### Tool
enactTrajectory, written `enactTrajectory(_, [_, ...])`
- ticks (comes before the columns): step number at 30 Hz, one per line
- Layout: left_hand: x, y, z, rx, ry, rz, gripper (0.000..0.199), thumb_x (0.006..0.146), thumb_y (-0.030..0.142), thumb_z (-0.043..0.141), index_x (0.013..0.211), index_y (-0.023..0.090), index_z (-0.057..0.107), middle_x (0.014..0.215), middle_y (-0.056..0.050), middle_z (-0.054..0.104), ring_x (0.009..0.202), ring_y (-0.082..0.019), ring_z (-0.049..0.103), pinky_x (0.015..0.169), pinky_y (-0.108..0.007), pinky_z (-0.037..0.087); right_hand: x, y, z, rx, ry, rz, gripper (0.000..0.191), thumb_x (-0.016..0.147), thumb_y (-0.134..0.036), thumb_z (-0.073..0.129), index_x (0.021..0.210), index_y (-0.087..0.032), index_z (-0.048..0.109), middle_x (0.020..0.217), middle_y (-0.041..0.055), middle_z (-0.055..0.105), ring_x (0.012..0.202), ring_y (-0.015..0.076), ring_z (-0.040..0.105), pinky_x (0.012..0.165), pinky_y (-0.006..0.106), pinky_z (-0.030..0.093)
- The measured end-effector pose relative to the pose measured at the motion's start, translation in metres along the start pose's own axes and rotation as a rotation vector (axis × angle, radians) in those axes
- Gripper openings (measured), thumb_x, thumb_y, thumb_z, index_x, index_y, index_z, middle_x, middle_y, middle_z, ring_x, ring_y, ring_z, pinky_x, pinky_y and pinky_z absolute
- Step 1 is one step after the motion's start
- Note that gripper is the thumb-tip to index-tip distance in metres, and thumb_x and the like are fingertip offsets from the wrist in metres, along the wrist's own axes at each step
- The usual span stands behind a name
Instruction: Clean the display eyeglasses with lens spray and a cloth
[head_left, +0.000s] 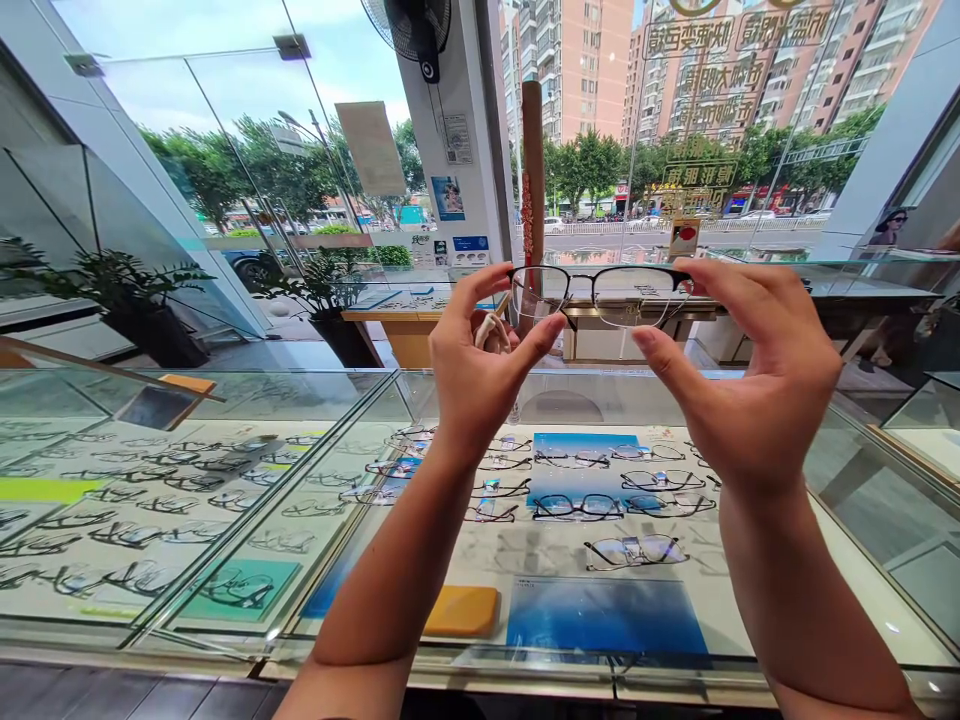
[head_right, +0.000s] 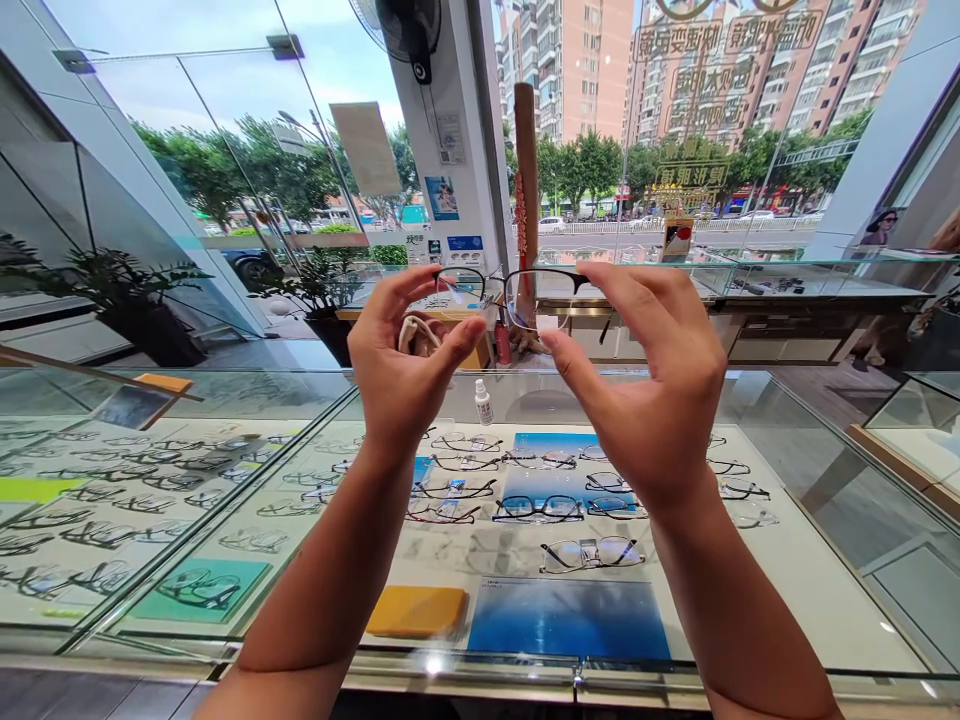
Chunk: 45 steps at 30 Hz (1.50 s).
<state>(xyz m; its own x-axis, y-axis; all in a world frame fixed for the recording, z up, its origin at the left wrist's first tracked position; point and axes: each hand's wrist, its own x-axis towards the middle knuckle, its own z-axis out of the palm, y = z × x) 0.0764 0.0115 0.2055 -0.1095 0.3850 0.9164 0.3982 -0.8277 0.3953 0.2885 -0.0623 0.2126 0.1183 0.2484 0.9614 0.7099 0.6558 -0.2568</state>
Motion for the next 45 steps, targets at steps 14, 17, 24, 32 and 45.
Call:
enactTrajectory(14, [-0.009, -0.007, 0.017, 0.038, 0.168, 0.044, 0.063, 0.091, 0.053, 0.084, 0.145, 0.034, 0.057, 0.145, -0.01, 0.066, 0.124, -0.029, 0.071, 0.075, -0.034, 0.061, -0.002, 0.001, 0.009, 0.048, 0.009, 0.022, 0.043, 0.096, -0.031, 0.078, 0.138, -0.037, 0.073, 0.135, 0.0063, 0.07, 0.129, 0.0337, 0.065, 0.117, 0.061, 0.052])
enactTrajectory(17, [-0.011, -0.009, 0.019, 0.04, 0.24, 0.094, 0.067, 0.089, 0.053, 0.086, 0.146, 0.034, 0.055, 0.146, -0.009, 0.064, 0.106, -0.024, 0.074, 0.067, -0.032, 0.057, -0.003, 0.006, 0.013, 0.137, 0.0, 0.066, 0.041, 0.097, -0.032, 0.076, 0.138, -0.036, 0.073, 0.136, 0.0043, 0.072, 0.122, 0.0288, 0.07, 0.112, 0.055, 0.058])
enactTrajectory(24, [-0.015, -0.012, 0.019, 0.013, 0.318, 0.231, 0.068, 0.085, 0.047, 0.09, 0.143, 0.033, 0.058, 0.144, -0.008, 0.066, 0.069, -0.013, 0.061, 0.061, -0.034, 0.051, 0.001, 0.014, 0.02, 0.432, 0.127, 0.202, 0.019, 0.101, -0.036, 0.073, 0.117, -0.029, 0.081, 0.12, 0.0029, 0.08, 0.109, 0.0224, 0.077, 0.097, 0.043, 0.065])
enactTrajectory(32, [-0.015, -0.01, 0.022, -0.025, 0.306, 0.244, 0.067, 0.078, 0.04, 0.096, 0.137, 0.032, 0.064, 0.133, -0.005, 0.069, 0.061, -0.009, 0.052, 0.061, -0.032, 0.05, 0.006, 0.026, 0.019, 0.748, 0.036, 0.443, 0.01, 0.096, -0.036, 0.08, 0.103, -0.029, 0.082, 0.112, 0.0004, 0.082, 0.103, 0.0189, 0.078, 0.102, 0.039, 0.063])
enactTrajectory(45, [-0.014, -0.004, 0.025, -0.138, 0.272, 0.157, 0.067, 0.074, 0.045, 0.099, 0.13, 0.03, 0.066, 0.132, -0.007, 0.069, 0.106, -0.022, 0.071, 0.067, -0.029, 0.057, 0.008, 0.031, 0.02, 0.892, 0.003, 0.547, 0.007, 0.095, -0.036, 0.081, 0.099, -0.03, 0.081, 0.107, -0.0015, 0.082, 0.1, 0.0158, 0.077, 0.1, 0.033, 0.062])
